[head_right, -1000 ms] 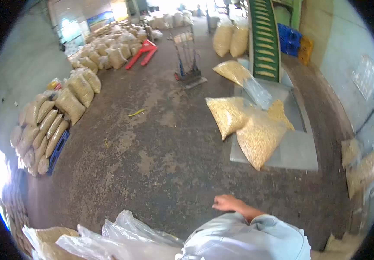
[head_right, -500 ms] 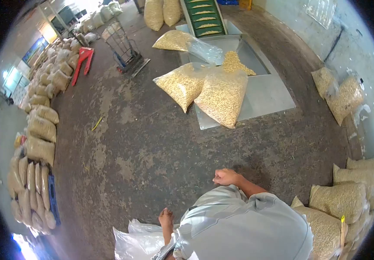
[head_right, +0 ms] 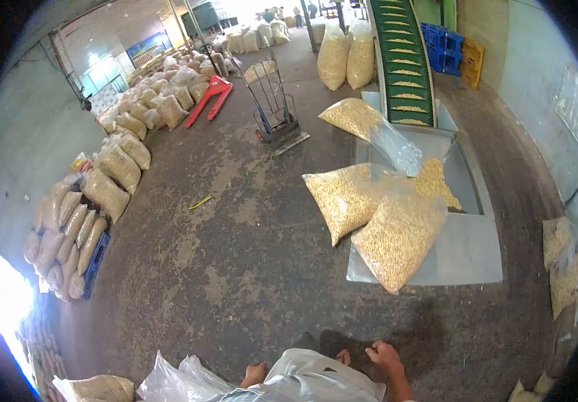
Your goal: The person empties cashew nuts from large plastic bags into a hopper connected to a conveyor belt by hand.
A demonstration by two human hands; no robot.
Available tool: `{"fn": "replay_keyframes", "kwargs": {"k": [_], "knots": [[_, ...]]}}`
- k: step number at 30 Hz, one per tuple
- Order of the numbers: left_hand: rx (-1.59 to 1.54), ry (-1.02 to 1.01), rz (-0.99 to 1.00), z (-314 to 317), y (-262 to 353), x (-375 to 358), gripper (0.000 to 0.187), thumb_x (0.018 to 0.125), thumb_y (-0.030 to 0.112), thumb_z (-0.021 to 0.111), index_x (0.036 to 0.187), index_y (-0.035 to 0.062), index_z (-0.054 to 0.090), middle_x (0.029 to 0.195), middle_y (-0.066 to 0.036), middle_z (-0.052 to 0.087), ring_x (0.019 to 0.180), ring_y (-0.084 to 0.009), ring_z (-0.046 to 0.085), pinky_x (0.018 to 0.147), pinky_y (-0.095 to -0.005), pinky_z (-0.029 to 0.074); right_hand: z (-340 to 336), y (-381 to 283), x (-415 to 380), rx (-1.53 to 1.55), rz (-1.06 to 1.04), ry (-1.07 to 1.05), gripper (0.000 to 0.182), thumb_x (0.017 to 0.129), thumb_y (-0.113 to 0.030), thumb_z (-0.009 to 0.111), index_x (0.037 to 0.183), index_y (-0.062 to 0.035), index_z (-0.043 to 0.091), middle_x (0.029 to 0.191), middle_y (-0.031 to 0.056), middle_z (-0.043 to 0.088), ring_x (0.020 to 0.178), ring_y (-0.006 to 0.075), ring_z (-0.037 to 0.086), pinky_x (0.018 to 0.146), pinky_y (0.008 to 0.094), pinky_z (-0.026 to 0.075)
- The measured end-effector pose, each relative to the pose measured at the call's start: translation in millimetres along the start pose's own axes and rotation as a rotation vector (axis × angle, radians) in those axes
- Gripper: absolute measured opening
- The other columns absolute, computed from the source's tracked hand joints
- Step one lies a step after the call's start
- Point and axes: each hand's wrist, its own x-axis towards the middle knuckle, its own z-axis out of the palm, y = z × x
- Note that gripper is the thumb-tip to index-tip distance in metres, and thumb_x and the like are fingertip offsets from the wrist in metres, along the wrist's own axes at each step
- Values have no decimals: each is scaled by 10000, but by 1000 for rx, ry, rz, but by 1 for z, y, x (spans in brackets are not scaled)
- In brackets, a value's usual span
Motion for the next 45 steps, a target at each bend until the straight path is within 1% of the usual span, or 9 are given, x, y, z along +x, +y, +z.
{"fn": "replay_keyframes", "kwargs": {"k": [2,6,9,14,17,20,24,40,45], "knots": [[91,-29,-253,14,89,7,363,874,336,625,893,-22,687,716,-92,655,659,-203,619,607,-368,485,-15,-6,21,17,79,-41,411,875,-353,650,1029,28,641,900,186,692,846,292,674,737,404,510],[-187,-76,-249,55,103,119,391,870,369,623,917,-12,696,745,-102,678,685,-223,639,662,-369,501,-40,-24,54,-2,30,11,444,867,-375,669,1059,24,633,916,176,694,868,283,677,751,407,517],[58,-117,-193,60,166,185,420,858,395,630,909,-15,706,735,-110,680,701,-223,652,678,-367,504,-55,-41,78,231,162,40,510,846,-426,660,1066,33,642,937,223,687,890,374,671,775,435,516],[76,-108,-47,78,290,261,362,838,348,620,806,-6,692,705,-117,670,675,-218,643,647,-378,489,-66,-26,110,74,221,159,469,861,-396,671,1020,43,637,899,206,688,812,324,676,713,409,525],[106,-192,93,96,365,289,345,864,338,635,788,2,650,641,-65,601,577,-175,548,561,-357,439,-93,-45,124,272,400,120,466,871,-403,657,1033,33,638,884,192,690,784,312,672,716,405,522],[54,-288,126,137,414,317,343,905,321,635,850,-17,660,666,-39,597,576,-139,510,538,-317,413,-104,-43,134,379,458,286,461,888,-382,644,1093,31,617,1054,219,666,977,325,643,835,426,499],[290,-376,169,191,480,311,297,918,282,608,863,-7,646,733,-63,625,636,-149,575,577,-323,461,-103,-25,133,478,631,427,398,887,-346,656,1031,25,640,945,170,670,873,262,644,764,383,503],[349,-395,168,383,576,274,366,931,335,600,951,-26,658,774,-47,613,696,-140,578,590,-313,453,-235,145,202,757,739,489,384,942,-361,594,1031,11,631,817,104,627,714,193,589,655,374,479],[474,-302,397,440,594,303,491,927,390,587,1107,-64,636,1023,-240,683,987,-348,655,867,-413,485,-257,184,239,830,770,434,417,963,-389,557,1023,18,627,818,88,624,725,174,589,659,369,477]]}}
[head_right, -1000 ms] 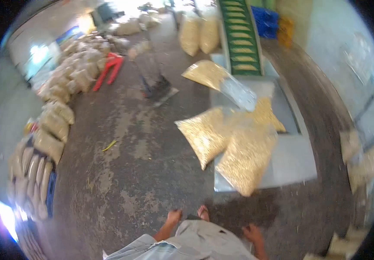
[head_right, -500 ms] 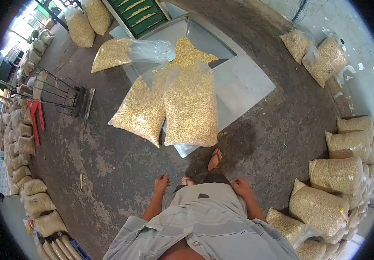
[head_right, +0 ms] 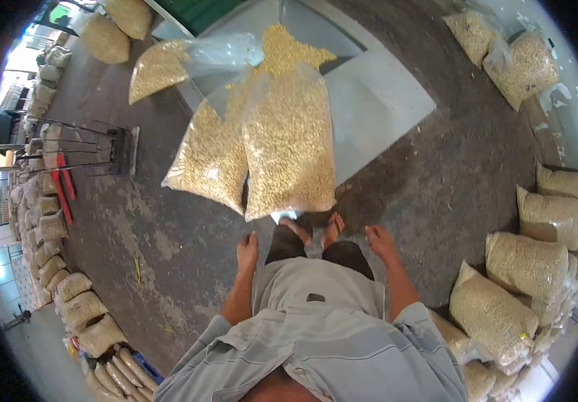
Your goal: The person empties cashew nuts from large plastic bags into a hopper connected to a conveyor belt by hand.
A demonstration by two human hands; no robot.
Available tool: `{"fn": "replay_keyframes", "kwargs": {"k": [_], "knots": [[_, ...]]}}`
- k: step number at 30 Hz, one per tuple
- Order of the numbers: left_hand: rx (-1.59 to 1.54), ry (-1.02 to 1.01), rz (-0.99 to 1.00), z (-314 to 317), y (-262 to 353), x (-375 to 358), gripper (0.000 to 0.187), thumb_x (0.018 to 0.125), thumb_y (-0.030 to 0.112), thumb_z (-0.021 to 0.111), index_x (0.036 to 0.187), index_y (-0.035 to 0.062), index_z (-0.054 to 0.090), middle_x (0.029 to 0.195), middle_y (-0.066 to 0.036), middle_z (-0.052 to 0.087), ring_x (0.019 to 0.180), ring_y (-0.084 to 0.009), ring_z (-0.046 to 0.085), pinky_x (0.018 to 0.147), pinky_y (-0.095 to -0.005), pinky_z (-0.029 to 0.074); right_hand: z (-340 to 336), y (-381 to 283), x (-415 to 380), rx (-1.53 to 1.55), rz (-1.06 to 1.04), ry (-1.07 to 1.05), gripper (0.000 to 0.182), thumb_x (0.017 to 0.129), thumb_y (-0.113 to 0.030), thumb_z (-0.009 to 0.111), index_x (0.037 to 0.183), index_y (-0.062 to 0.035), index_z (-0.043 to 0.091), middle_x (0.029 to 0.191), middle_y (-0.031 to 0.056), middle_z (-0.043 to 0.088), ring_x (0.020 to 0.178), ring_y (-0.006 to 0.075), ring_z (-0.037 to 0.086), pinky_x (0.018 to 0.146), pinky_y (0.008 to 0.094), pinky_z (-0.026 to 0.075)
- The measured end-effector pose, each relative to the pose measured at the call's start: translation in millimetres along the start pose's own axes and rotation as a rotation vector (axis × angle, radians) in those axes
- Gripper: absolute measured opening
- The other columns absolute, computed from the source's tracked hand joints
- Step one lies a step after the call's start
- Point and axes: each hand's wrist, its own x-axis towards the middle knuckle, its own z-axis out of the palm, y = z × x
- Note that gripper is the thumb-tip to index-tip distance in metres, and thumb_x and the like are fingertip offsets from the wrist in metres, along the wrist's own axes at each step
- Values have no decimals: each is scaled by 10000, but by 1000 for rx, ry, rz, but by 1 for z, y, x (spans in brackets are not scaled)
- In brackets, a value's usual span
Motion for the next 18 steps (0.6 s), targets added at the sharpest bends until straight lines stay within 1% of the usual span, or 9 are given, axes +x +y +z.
{"fn": "replay_keyframes", "kwargs": {"k": [1,3,7,9,10,13,15,17,18], "knots": [[28,14,14,2,27,-1,499,929,397,581,1120,-61,633,1022,-245,679,1000,-356,651,867,-417,484,5,3,3,17,-25,27,425,966,-396,549,1025,18,625,811,82,621,715,172,580,651,368,475],[39,-28,-17,18,50,18,561,927,439,570,1192,-54,599,1077,-249,662,1044,-376,632,880,-431,474,10,-5,7,14,52,13,435,970,-406,537,1045,14,619,828,80,617,736,175,573,673,362,474],[123,18,-88,72,33,99,629,921,475,566,1275,-44,538,1111,-270,640,1040,-407,620,877,-456,473,45,16,33,98,181,21,445,982,-421,503,1087,0,599,888,65,598,815,184,541,769,350,465],[324,86,-101,99,22,146,659,930,500,537,1363,7,479,1282,-282,549,1180,-437,531,966,-502,421,59,36,62,84,247,-42,447,980,-442,500,1136,-33,590,950,53,597,862,171,557,765,343,472],[354,151,-67,114,9,168,674,928,517,529,1375,15,468,1284,-288,541,1186,-449,514,981,-511,404,68,47,75,93,287,-113,456,979,-463,497,1185,-65,580,1013,41,597,909,159,573,761,335,478],[459,249,16,154,-27,239,699,912,529,551,1387,27,446,1324,-276,490,1228,-445,438,1050,-520,338,108,70,134,92,327,-134,485,978,-486,483,1202,-66,577,1024,34,596,925,160,571,786,340,473],[524,246,-38,179,-52,275,713,911,570,525,1398,56,443,1331,-261,485,1249,-432,420,1043,-540,329,123,40,175,6,428,-158,546,990,-465,451,1274,-12,557,1160,138,609,1090,251,572,965,367,415],[567,231,-53,196,-77,294,713,911,581,518,1398,64,449,1327,-258,490,1246,-427,424,1035,-543,332,150,63,215,69,347,-107,572,990,-486,436,1287,-10,548,1242,166,588,1181,266,537,1013,376,388],[630,302,-63,201,-84,302,708,912,580,519,1402,74,450,1324,-254,494,1236,-420,436,1028,-541,338,159,72,234,66,371,-99,572,990,-486,436,1287,-10,548,1242,166,588,1181,266,537,1013,376,388]]}}
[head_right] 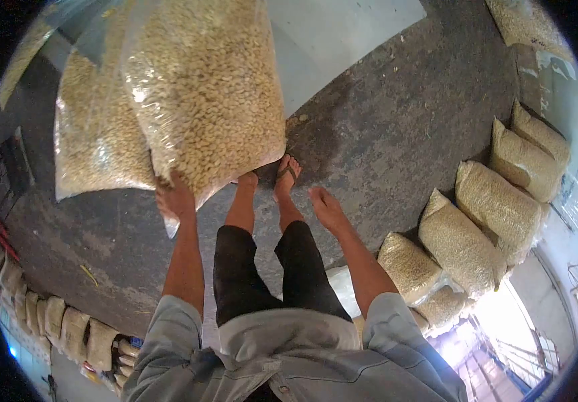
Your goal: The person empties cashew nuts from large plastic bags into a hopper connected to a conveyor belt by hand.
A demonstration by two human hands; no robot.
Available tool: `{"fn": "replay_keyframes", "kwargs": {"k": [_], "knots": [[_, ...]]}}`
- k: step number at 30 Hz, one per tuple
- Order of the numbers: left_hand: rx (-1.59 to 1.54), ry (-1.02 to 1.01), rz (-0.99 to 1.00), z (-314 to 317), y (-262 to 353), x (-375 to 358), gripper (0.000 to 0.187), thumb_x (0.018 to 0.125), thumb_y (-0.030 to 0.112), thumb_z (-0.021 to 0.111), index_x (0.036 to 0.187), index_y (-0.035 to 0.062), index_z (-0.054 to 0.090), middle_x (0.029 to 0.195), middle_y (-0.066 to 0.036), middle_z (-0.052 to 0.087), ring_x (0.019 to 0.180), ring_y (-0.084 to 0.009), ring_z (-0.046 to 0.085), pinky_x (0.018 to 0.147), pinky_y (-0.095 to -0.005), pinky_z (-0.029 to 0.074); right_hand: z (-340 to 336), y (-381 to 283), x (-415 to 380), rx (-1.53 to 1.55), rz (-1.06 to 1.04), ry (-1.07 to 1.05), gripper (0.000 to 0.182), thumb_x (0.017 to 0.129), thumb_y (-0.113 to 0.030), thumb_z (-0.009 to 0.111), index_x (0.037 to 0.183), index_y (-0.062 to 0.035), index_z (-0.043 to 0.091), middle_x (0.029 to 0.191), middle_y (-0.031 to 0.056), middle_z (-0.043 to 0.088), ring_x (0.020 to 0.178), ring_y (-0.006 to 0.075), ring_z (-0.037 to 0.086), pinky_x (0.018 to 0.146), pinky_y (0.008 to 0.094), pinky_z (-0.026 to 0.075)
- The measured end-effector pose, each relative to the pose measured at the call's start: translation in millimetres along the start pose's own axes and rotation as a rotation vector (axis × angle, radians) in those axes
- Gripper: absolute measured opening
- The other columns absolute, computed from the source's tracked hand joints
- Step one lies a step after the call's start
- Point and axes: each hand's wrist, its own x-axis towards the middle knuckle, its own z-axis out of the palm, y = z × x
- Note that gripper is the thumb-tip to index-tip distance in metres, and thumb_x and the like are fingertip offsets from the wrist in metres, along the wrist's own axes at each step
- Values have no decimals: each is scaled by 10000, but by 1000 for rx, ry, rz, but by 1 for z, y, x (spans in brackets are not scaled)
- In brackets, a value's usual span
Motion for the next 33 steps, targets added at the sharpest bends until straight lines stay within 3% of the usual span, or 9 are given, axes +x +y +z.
{"fn": "replay_keyframes", "kwargs": {"k": [4,7,12,14,23,25,29,31,33], "knots": [[-95,8,62,33,-15,26,696,928,552,517,1413,59,442,1329,-249,491,1197,-396,476,1011,-512,366,14,-33,80,67,3,-25,601,986,-503,437,1305,-3,537,1298,190,564,1237,290,510,1035,382,375],[-792,15,170,108,-79,60,685,959,491,501,1411,-17,415,1372,-236,449,1206,-327,489,986,-449,413,26,-29,157,51,43,15,638,976,-546,429,1329,-23,520,1275,146,569,1205,242,516,978,362,403],[-775,-71,19,119,-129,91,731,927,556,466,1390,-8,445,1394,-184,452,1242,-305,480,1011,-438,419,80,-6,234,162,33,-27,696,964,-602,412,1374,-46,491,1303,113,560,1219,210,505,966,361,409],[-721,-74,-26,126,-136,93,719,938,558,428,1386,-4,454,1398,-181,452,1249,-315,479,1005,-439,429,107,16,261,489,2,-36,738,952,-610,432,1377,-9,485,1400,226,476,1312,331,430,1094,393,293],[-717,-350,-99,121,-189,115,756,975,575,329,1453,-9,358,1445,-190,408,1275,-312,458,1051,-428,374,151,50,322,665,10,96,808,929,-681,322,1349,-24,531,1381,215,509,1290,359,451,1095,429,274],[-566,-501,-362,113,-203,114,849,944,675,333,1465,5,351,1485,-183,364,1297,-311,436,1065,-417,353,151,52,329,684,15,101,829,923,-699,295,1342,-28,543,1376,212,517,1284,366,456,1095,438,269],[-514,-623,-507,103,-211,115,939,894,767,329,1497,48,309,1519,-159,327,1323,-315,417,1074,-415,350,150,56,342,733,18,76,877,912,-735,240,1328,-36,566,1366,207,533,1273,380,467,1095,456,259],[-748,-688,-714,102,-191,105,936,892,779,273,1536,104,193,1532,-145,308,1341,-343,402,1090,-458,370,152,58,346,717,18,95,877,913,-733,241,1324,-31,568,1355,208,540,1265,378,472,1091,452,263],[-884,-771,-709,110,-215,102,925,895,777,257,1538,116,183,1533,-132,305,1343,-339,401,1095,-461,370,154,58,345,681,17,126,877,915,-731,242,1320,-26,569,1343,210,546,1257,375,477,1088,449,267]]}}
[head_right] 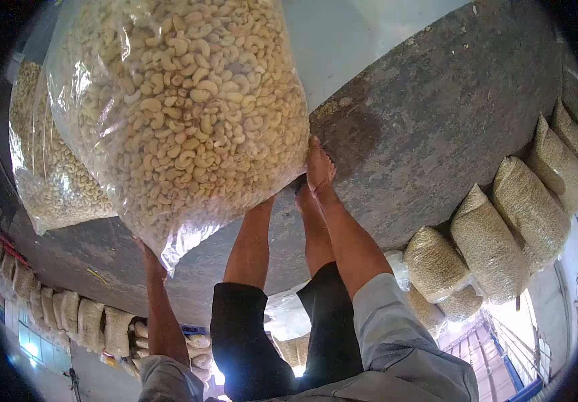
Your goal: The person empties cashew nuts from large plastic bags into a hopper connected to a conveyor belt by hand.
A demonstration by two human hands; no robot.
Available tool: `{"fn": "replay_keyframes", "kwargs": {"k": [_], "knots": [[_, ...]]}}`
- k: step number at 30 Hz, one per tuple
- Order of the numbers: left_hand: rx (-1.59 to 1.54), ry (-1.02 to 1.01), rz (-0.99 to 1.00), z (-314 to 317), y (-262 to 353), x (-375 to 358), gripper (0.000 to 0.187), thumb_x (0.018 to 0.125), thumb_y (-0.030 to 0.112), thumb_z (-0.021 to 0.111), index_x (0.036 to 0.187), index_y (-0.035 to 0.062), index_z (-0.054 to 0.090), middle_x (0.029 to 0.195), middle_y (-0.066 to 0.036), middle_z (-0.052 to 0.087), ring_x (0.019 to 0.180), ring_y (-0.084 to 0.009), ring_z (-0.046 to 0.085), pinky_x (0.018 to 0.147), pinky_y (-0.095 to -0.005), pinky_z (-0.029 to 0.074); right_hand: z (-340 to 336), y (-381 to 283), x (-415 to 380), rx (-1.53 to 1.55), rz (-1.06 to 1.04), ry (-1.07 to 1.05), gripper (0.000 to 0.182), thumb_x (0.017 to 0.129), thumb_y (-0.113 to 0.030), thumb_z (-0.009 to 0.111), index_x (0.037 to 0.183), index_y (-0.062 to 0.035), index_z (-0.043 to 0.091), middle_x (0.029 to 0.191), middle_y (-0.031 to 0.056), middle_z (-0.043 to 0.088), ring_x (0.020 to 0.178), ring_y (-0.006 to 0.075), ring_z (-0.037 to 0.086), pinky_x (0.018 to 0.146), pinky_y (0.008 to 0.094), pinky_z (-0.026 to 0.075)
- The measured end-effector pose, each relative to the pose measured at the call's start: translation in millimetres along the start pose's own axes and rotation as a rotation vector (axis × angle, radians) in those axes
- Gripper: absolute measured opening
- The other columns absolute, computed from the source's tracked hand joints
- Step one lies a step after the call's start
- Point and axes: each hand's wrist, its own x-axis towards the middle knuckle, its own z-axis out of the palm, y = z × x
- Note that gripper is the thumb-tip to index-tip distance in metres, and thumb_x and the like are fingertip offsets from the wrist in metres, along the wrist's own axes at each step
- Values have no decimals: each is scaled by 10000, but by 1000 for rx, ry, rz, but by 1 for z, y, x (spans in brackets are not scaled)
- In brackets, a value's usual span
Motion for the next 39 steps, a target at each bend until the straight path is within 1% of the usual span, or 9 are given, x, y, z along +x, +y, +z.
{"fn": "replay_keyframes", "kwargs": {"k": [4,7,22,25,27,31,33,35,39], "knots": [[-119,-122,18,-11,-19,-3,866,928,716,327,1536,115,194,1546,-109,299,1379,-297,355,1117,-429,350,8,-17,-9,-55,-32,76,876,917,-728,245,1311,-16,572,1321,212,559,1241,370,488,1080,442,276],[-70,32,119,18,-10,-42,736,956,571,470,1483,84,311,1433,-132,455,1235,-307,526,1003,-427,477,10,-22,-22,-82,-34,123,876,919,-725,247,1305,-9,575,1304,214,568,1230,366,496,1075,437,282],[-155,-58,229,35,-42,-21,793,968,611,414,1446,-16,328,1386,-179,485,1185,-304,556,967,-410,489,21,-21,-17,-158,80,156,822,952,-660,307,1383,16,487,1377,199,508,1224,335,489,1085,413,283],[449,96,260,21,-16,-50,643,1019,471,424,1330,-92,442,1218,-202,590,1048,-285,607,877,-385,501,40,-86,-74,-136,113,181,852,941,-671,334,1370,49,488,1354,193,519,1233,329,480,1070,401,308],[848,144,385,11,6,-59,622,1020,454,428,1294,-104,471,1169,-207,612,1008,-280,619,850,-372,506,20,-62,-74,-176,-57,152,814,945,-632,404,1304,88,524,1282,203,563,1202,304,515,1016,389,371],[508,159,225,110,148,-219,717,961,485,522,1365,-96,412,1252,-271,558,1113,-327,576,895,-411,489,25,-182,-166,-57,91,141,708,922,-532,570,1203,119,558,1135,223,630,1080,258,591,911,380,459],[490,449,351,124,192,-231,731,931,487,572,1356,-90,432,1261,-264,565,1129,-347,582,930,-435,489,21,-223,-197,-149,-30,16,644,880,-444,681,1151,127,559,1029,215,657,997,226,619,866,365,490],[147,57,629,151,254,-224,692,900,416,637,1306,-118,471,1187,-258,603,1034,-332,641,888,-417,527,35,-293,-240,-137,-94,-51,660,869,-419,702,1186,133,531,1071,230,639,1023,228,611,864,362,497],[-290,-69,793,213,355,-168,531,906,357,645,1113,-128,585,1007,-181,657,799,-215,668,704,-320,546,74,-375,-260,-149,-249,-47,729,858,-383,724,1268,149,440,1199,258,576,1116,247,581,873,364,507]]}}
